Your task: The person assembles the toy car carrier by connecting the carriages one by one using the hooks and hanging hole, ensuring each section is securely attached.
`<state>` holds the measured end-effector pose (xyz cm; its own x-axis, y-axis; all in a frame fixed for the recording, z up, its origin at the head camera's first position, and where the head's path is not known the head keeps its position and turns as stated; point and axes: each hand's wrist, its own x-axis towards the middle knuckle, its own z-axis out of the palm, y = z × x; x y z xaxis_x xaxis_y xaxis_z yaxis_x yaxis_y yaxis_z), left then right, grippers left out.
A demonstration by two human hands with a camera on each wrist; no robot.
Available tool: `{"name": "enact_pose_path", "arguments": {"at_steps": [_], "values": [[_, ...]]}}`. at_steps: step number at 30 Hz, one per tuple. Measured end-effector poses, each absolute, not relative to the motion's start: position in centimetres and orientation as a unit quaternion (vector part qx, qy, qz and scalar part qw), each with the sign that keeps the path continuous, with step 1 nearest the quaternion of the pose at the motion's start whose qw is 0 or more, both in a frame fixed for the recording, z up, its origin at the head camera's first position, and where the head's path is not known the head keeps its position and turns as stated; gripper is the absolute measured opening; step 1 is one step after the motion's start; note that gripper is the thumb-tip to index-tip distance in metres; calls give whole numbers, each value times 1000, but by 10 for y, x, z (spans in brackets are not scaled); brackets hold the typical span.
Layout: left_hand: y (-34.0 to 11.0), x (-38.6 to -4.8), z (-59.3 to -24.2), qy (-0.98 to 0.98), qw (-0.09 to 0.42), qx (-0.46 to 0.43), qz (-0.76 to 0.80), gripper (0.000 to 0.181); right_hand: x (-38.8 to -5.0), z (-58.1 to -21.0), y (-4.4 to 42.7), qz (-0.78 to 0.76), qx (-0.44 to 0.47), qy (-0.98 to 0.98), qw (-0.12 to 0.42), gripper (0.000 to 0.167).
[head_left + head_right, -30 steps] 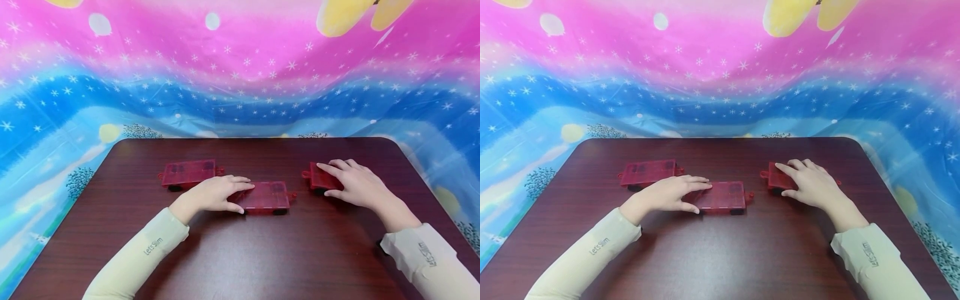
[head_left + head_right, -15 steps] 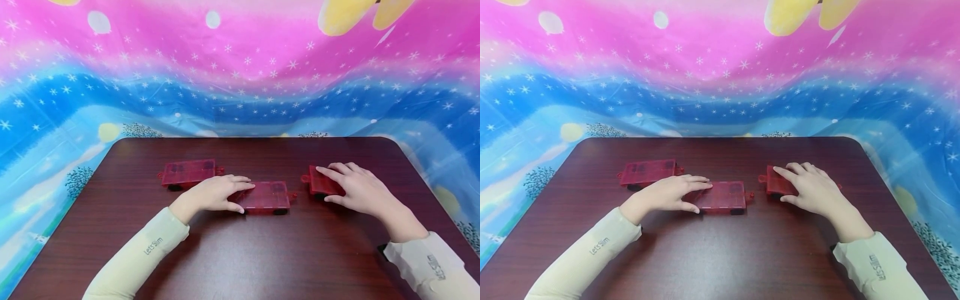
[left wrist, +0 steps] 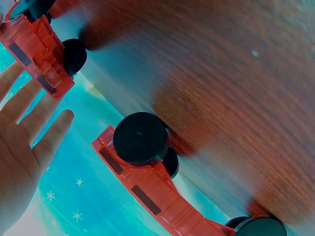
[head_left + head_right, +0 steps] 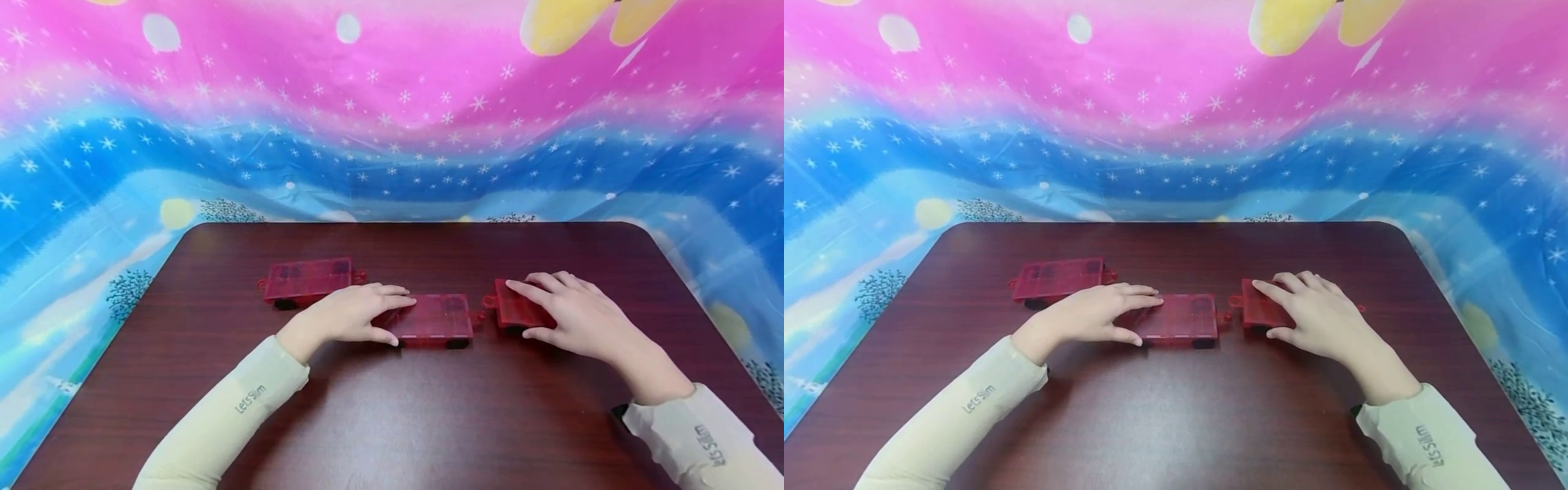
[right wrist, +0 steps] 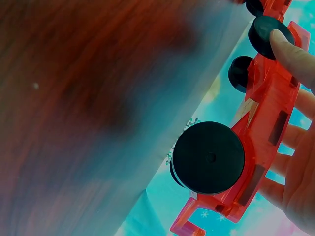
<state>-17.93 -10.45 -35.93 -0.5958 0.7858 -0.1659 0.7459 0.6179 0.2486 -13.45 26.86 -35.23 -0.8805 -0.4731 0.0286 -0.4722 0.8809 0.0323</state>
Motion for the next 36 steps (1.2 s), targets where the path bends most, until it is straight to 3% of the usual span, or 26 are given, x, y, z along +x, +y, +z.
{"name": "enact_pose_path", "arguments": {"at_steps": [36], "values": [[-105, -180, -363, 889, 131, 432, 71, 74, -125, -370, 264, 0, 258, -966, 11, 84]]}}
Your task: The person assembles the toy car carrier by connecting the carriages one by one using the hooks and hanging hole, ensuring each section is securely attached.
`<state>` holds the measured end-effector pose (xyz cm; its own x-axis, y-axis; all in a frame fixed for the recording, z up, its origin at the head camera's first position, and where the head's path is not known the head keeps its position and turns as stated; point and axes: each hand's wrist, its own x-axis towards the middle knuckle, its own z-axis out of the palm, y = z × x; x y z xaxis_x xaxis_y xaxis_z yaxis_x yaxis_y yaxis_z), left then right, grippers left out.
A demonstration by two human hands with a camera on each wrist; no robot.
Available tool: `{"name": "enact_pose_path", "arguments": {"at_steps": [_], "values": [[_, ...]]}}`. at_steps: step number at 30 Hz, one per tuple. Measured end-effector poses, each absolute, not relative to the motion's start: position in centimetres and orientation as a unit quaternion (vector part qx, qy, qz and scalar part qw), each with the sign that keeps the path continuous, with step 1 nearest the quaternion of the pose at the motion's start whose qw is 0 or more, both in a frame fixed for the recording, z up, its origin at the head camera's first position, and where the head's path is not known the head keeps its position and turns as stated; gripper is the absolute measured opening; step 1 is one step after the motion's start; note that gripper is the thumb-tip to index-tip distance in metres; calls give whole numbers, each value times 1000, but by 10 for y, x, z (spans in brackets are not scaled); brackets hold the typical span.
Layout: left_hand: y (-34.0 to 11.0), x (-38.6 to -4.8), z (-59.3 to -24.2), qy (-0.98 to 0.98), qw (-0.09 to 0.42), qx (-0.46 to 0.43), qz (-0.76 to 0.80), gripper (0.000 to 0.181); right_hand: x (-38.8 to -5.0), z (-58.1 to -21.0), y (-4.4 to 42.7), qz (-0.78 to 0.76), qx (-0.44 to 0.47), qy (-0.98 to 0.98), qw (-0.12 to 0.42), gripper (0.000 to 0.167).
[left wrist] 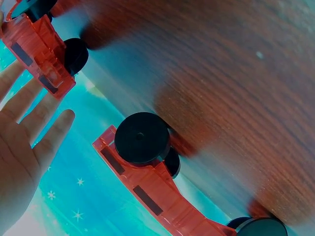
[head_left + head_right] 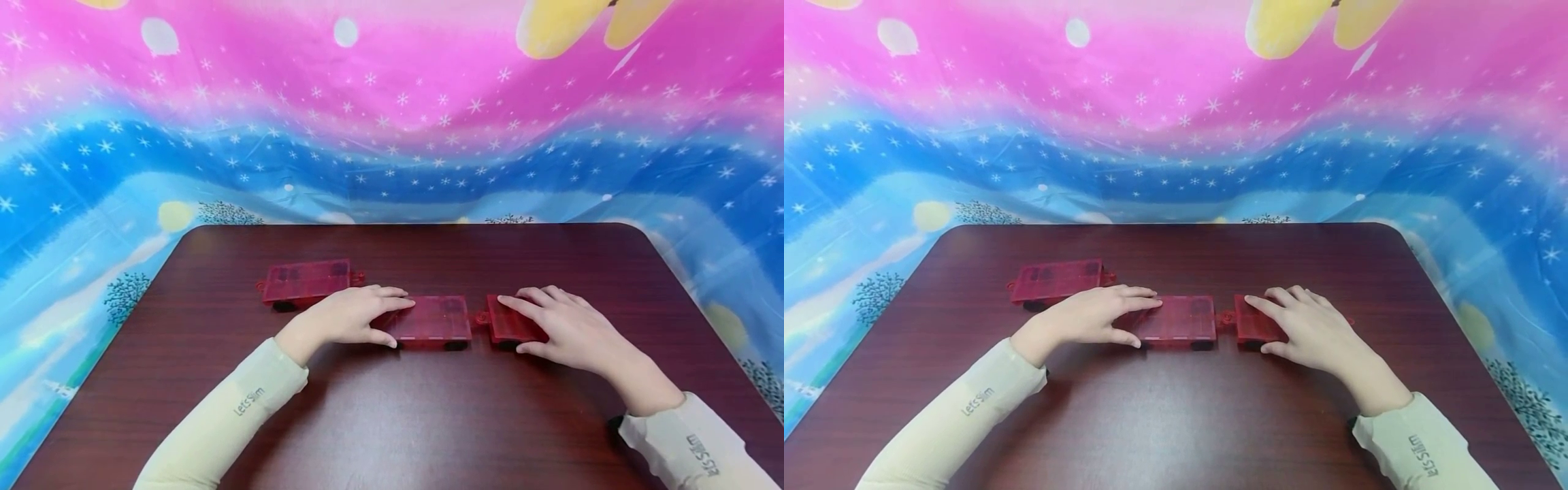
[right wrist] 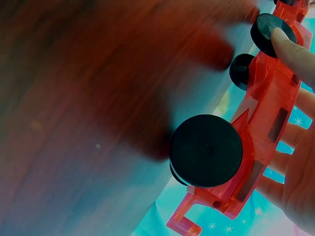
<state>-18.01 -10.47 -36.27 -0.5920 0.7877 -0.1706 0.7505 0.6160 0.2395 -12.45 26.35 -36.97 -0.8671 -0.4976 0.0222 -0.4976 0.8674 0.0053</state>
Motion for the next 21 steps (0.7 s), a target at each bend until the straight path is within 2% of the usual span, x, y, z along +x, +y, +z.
{"name": "enact_pose_path", "arguments": {"at_steps": [21], "values": [[-108, -179, -364, 891, 119, 432, 75, 73, -125, -372, 261, -1, 255, -967, 7, 86]]}}
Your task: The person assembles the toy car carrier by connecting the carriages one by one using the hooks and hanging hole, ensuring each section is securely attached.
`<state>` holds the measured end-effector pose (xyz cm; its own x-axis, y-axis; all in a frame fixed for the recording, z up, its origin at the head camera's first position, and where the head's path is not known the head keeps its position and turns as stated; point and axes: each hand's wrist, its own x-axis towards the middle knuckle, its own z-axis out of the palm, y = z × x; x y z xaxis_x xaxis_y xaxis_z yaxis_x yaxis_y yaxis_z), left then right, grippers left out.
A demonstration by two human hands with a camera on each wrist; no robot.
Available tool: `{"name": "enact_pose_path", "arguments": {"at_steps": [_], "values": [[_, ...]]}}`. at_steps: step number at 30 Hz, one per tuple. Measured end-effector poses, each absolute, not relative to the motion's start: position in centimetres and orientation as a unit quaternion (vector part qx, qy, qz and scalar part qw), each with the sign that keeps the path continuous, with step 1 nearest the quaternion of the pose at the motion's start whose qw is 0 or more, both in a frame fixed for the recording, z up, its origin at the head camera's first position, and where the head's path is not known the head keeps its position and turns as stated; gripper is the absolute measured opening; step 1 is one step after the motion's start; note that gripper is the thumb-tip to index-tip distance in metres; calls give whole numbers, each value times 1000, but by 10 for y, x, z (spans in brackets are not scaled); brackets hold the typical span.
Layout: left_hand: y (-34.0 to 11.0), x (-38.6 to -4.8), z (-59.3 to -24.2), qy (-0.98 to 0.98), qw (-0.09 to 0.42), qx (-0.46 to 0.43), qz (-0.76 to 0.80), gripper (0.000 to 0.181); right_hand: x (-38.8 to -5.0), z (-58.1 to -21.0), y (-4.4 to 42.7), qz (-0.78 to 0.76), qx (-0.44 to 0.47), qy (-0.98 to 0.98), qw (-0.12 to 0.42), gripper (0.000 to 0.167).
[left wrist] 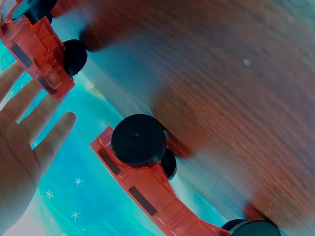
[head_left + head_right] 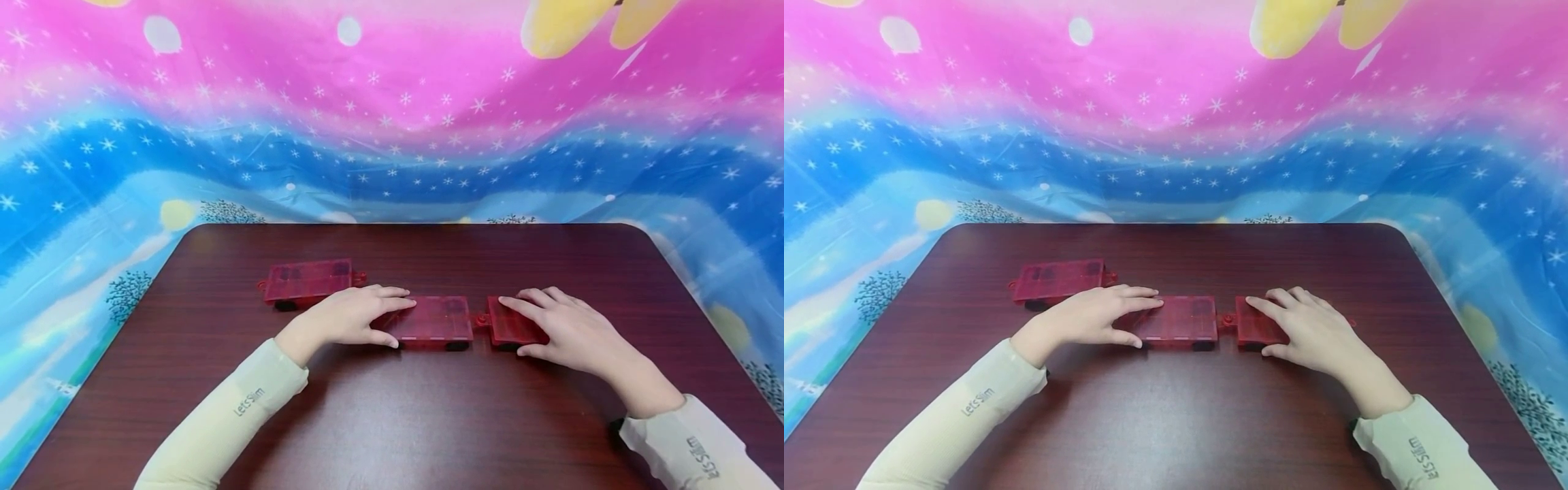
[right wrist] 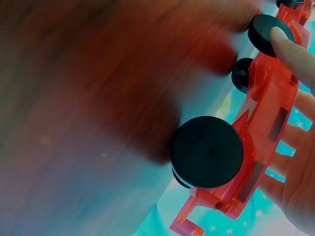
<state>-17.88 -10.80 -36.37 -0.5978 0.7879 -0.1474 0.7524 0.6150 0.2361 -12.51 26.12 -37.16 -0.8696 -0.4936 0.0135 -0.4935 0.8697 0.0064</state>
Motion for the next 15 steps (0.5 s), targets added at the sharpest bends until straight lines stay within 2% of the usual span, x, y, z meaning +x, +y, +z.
{"name": "enact_pose_path", "arguments": {"at_steps": [15], "values": [[-120, -174, -355, 899, 109, 415, 86, 72, -125, -365, 256, 30, 265, -964, 13, 83]]}}
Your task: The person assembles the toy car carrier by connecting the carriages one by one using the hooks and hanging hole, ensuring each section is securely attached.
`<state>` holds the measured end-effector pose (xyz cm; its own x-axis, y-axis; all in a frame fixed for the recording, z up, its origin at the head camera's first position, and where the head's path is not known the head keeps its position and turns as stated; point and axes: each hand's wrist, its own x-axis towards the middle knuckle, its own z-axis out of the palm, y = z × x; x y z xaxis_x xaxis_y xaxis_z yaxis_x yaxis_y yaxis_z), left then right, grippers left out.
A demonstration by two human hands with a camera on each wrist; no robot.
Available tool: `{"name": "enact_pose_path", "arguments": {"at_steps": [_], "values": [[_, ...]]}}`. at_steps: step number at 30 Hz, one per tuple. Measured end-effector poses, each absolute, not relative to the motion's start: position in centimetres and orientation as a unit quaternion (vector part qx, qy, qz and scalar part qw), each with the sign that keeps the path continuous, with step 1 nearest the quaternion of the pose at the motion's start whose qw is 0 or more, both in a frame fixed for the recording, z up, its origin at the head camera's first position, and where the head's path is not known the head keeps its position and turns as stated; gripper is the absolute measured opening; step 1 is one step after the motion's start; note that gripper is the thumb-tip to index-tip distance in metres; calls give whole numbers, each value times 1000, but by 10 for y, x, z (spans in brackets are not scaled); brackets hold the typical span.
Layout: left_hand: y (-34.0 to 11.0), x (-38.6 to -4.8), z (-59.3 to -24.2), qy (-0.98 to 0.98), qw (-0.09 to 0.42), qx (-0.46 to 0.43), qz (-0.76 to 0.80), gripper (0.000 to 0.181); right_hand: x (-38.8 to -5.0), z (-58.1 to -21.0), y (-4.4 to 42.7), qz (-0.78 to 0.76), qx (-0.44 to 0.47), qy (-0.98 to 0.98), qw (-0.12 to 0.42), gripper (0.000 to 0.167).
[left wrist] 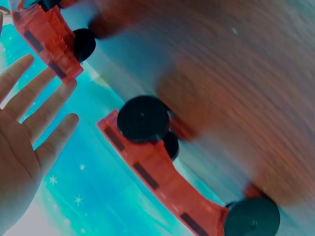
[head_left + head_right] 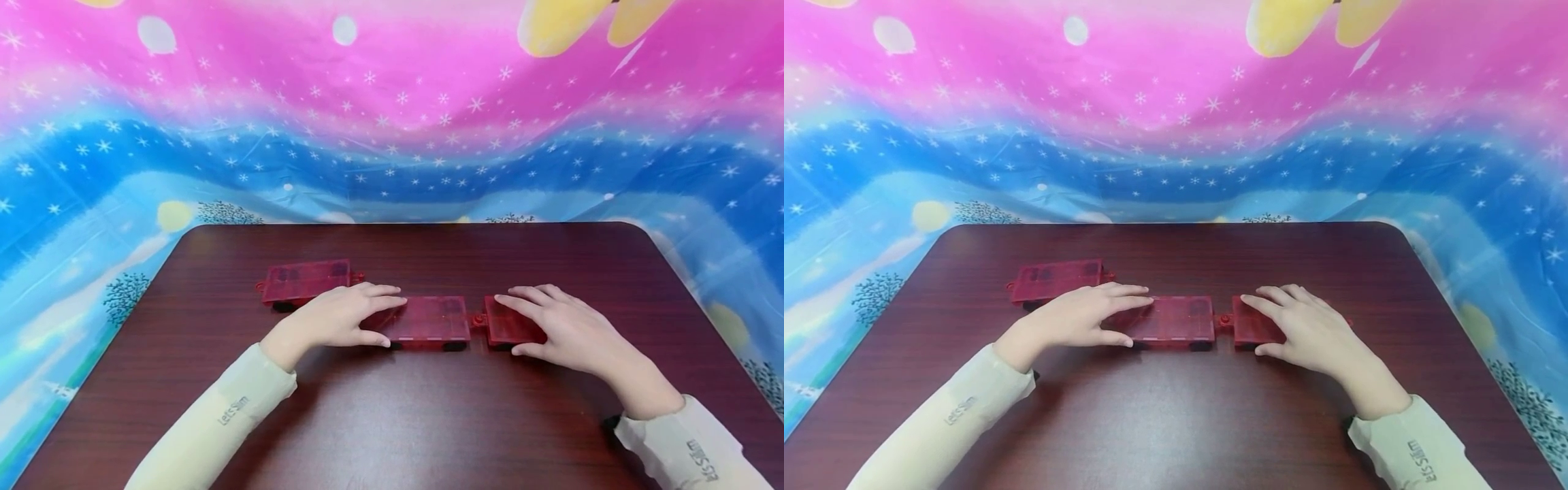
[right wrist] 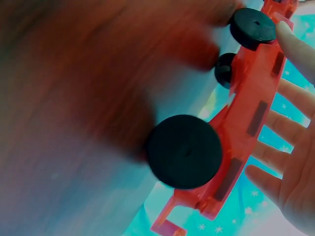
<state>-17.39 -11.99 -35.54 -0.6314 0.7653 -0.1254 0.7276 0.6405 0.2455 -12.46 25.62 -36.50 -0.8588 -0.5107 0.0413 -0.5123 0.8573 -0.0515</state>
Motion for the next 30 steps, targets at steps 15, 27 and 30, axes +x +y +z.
{"name": "enact_pose_path", "arguments": {"at_steps": [15, 27, 30], "values": [[-166, -173, -344, 916, 58, 385, 101, 70, -134, -359, 227, 89, 284, -955, 13, 82], [-202, -194, -343, 941, 52, 315, 113, 75, -145, -358, 190, 118, 315, -942, -1, 82], [-207, -200, -347, 944, 58, 305, 114, 77, -147, -360, 180, 122, 321, -939, -13, 80]]}}
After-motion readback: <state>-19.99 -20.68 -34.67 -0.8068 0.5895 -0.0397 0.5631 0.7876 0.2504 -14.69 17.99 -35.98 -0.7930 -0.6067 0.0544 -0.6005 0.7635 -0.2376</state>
